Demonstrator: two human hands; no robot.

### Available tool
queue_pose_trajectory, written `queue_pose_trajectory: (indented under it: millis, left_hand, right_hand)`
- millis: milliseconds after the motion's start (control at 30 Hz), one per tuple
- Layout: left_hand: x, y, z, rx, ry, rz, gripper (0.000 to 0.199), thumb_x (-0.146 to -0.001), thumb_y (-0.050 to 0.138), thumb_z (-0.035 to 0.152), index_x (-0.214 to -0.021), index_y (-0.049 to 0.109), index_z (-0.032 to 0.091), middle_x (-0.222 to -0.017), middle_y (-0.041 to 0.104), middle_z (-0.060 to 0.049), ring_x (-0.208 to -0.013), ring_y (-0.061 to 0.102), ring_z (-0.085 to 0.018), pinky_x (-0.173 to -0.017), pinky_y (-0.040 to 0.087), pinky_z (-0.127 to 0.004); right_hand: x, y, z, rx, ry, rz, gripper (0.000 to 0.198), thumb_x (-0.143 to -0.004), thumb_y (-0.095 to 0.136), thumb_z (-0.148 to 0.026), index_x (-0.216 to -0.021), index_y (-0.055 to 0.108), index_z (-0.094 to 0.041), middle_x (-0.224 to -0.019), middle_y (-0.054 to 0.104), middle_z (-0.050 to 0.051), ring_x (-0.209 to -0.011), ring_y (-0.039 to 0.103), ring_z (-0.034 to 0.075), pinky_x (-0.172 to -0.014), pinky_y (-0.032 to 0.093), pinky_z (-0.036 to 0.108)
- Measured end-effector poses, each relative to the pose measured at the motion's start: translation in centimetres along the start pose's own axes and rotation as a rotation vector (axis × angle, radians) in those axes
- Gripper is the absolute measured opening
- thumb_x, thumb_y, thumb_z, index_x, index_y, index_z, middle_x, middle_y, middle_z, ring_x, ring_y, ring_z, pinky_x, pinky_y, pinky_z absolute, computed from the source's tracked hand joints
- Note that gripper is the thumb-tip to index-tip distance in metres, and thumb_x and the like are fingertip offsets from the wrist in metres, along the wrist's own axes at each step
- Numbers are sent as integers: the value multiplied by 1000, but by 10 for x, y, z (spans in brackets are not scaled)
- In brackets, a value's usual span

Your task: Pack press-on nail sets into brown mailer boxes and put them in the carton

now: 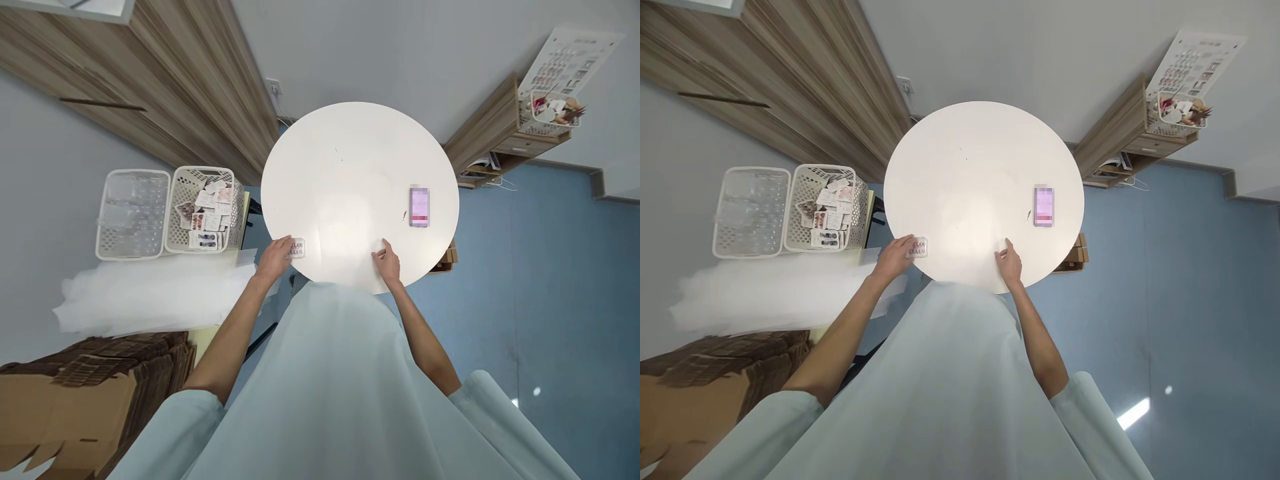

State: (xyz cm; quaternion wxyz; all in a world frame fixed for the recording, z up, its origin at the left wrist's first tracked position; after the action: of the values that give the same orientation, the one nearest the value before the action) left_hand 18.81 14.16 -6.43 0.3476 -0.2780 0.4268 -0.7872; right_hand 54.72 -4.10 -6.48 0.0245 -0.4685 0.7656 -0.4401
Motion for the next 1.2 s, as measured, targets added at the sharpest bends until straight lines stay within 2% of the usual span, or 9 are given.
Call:
queue_pose_trajectory:
  millis: [133, 233, 400, 500, 667, 867, 967, 1067, 1200]
  left_hand:
    - [-4, -2, 15, -18, 0, -24, 50, -89, 68, 36, -135, 62, 16, -144, 64, -18, -127, 62, -39, -107, 55, -53]
    - [-7, 0, 45, 6, 34, -46, 60, -86, 74, 31, -142, 58, 16, -147, 62, -16, -128, 59, -36, -105, 56, -51]
    - [-16, 21, 114, 43, 132, -115, 60, -85, 74, 28, -143, 59, 24, -147, 61, -11, -128, 59, -35, -107, 56, -49]
    - [-21, 38, 138, 18, 158, -155, 59, -84, 72, 23, -142, 60, 25, -146, 62, -11, -126, 60, -35, -106, 56, -50]
    - [-24, 57, 138, 14, 137, -182, 62, -82, 71, 17, -143, 60, 25, -147, 60, -13, -129, 59, -36, -105, 57, -50]
    - [-17, 62, 131, 45, 114, -170, 67, -85, 72, 19, -149, 54, 24, -156, 54, -14, -139, 54, -36, -108, 57, -50]
    - [-13, 63, 128, 100, 70, -172, 71, -87, 74, 25, -154, 49, 22, -162, 49, -15, -146, 49, -35, -112, 54, -50]
    - [-8, 58, 125, 185, 24, -110, 65, -96, 67, 34, -156, 47, 22, -163, 48, -15, -148, 49, -33, -118, 49, -49]
    - [3, 48, 111, 305, -150, -5, 50, -104, 54, 40, -151, 55, 22, -152, 58, -14, -127, 67, -27, -108, 55, -42]
  right_hand:
    - [6, -4, 3, -12, 1, -9, 68, -95, 62, -34, -159, 45, -19, -105, 76, 4, -89, 69, 22, -81, 52, 35]
    - [11, -6, 8, -36, 21, -11, 62, -96, 62, -36, -154, 50, -20, -106, 77, 5, -91, 70, 22, -81, 52, 35]
    - [16, -6, 16, -62, 67, -31, 31, -97, 63, -41, -120, 71, -22, -104, 79, 6, -93, 71, 23, -83, 52, 34]
    - [18, -5, 17, -64, 66, -54, 24, -98, 63, -42, -104, 74, -23, -102, 80, 5, -90, 72, 22, -82, 52, 33]
    - [22, -3, 19, -39, 62, -77, 19, -97, 62, -38, -95, 75, -24, -98, 80, 3, -86, 72, 21, -79, 52, 32]
    - [31, -3, 4, -11, 14, -99, 17, -97, 62, -35, -92, 74, -25, -96, 80, 3, -86, 71, 22, -76, 51, 31]
    - [38, -2, -21, -1, -74, -124, 18, -99, 60, -37, -94, 74, -25, -98, 80, 3, -82, 70, 21, -73, 49, 32]
    - [46, 10, -58, 66, -219, -187, 18, -101, 60, -35, -95, 74, -26, -97, 79, 3, -82, 69, 21, -71, 47, 31]
    - [55, 45, -101, 208, -398, -316, 18, -104, 60, -32, -95, 74, -25, -97, 77, 4, -83, 67, 20, -69, 41, 30]
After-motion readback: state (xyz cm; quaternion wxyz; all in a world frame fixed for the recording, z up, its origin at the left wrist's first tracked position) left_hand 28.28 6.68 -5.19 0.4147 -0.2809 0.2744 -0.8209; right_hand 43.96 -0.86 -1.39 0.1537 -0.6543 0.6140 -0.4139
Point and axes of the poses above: each hand's wrist, its own x-axis away from the middle knuckle, its own y-axis out of the palm, z = x × y, the point moved 10 cm from there along -x, towards the middle knuckle
